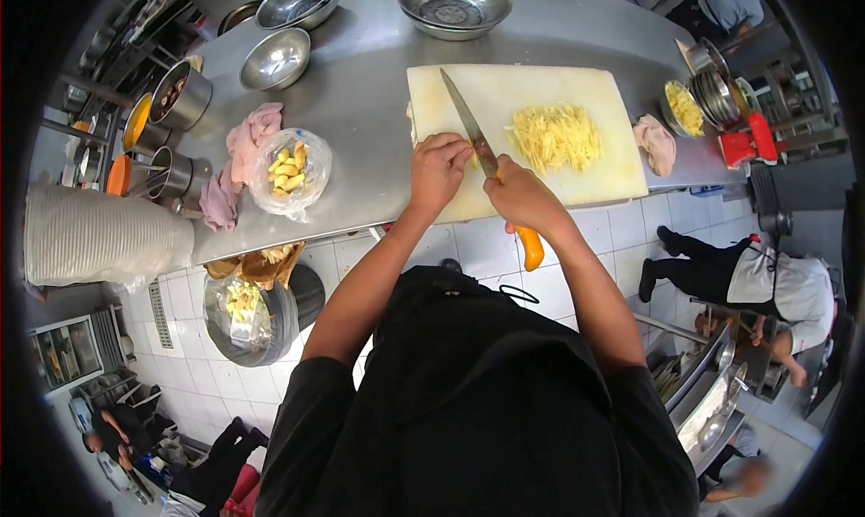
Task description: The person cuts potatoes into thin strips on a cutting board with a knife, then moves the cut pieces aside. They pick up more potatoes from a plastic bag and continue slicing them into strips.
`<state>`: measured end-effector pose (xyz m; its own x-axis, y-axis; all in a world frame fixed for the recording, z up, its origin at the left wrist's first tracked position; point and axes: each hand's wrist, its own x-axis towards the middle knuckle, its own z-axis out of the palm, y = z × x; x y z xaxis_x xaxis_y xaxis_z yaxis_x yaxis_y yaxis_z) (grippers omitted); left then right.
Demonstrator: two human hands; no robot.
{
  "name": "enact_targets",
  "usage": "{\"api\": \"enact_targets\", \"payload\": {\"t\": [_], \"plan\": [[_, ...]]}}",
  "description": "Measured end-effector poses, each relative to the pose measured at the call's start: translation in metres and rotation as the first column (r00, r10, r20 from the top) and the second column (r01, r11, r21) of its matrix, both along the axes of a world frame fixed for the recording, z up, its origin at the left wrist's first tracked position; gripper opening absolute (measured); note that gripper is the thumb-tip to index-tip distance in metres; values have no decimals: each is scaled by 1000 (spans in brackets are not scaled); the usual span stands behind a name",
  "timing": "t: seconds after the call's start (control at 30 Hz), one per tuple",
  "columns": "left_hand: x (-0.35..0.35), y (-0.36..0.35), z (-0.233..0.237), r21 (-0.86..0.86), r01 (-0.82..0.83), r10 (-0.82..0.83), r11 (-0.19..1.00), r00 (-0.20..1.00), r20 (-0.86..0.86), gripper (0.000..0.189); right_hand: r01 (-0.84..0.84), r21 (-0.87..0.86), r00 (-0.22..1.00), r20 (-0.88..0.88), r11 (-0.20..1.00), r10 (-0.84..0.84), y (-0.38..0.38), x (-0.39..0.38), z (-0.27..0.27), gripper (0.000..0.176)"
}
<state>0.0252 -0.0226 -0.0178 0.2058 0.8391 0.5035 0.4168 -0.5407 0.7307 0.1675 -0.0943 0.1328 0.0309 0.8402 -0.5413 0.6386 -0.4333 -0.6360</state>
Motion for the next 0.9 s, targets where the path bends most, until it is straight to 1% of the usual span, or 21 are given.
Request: {"api": "enact_targets", "payload": {"t": [0.1, 0.4, 0.5, 0.57, 0.67, 0.77, 0.9], "plan": [[1, 1, -3, -27, 1, 0, 1000, 1000, 30, 6, 4, -5, 1000, -2, 1000, -4, -1, -2, 0, 34], [1, 1, -3, -38, 0, 1, 999, 1000, 28, 6, 1, 20, 1000, 4, 1000, -1, -1, -3, -7, 32], [1, 1, -1, -45, 7, -5, 999, 999, 37, 6, 10, 62, 1000, -4, 998, -10, 0, -4, -22, 32], [0, 1, 0, -15, -5, 5, 1000, 1000, 10, 8, 29, 103, 999, -21, 994, -27, 4, -8, -39, 32], [-1, 2, 2, 5, -12, 12, 1000, 1000, -6, 9, 38, 104, 999, -23, 994, -36, 9, -5, -48, 37], [1, 1, -1, -8, 7, -7, 1000, 1000, -2, 8, 23, 85, 999, -35, 996, -20, 9, -4, -32, 35], [0, 0, -1, -2, -3, 3, 1000, 1000, -7, 8, -6, 27, 1000, 16, 1000, 6, 3, -4, -6, 37]]}}
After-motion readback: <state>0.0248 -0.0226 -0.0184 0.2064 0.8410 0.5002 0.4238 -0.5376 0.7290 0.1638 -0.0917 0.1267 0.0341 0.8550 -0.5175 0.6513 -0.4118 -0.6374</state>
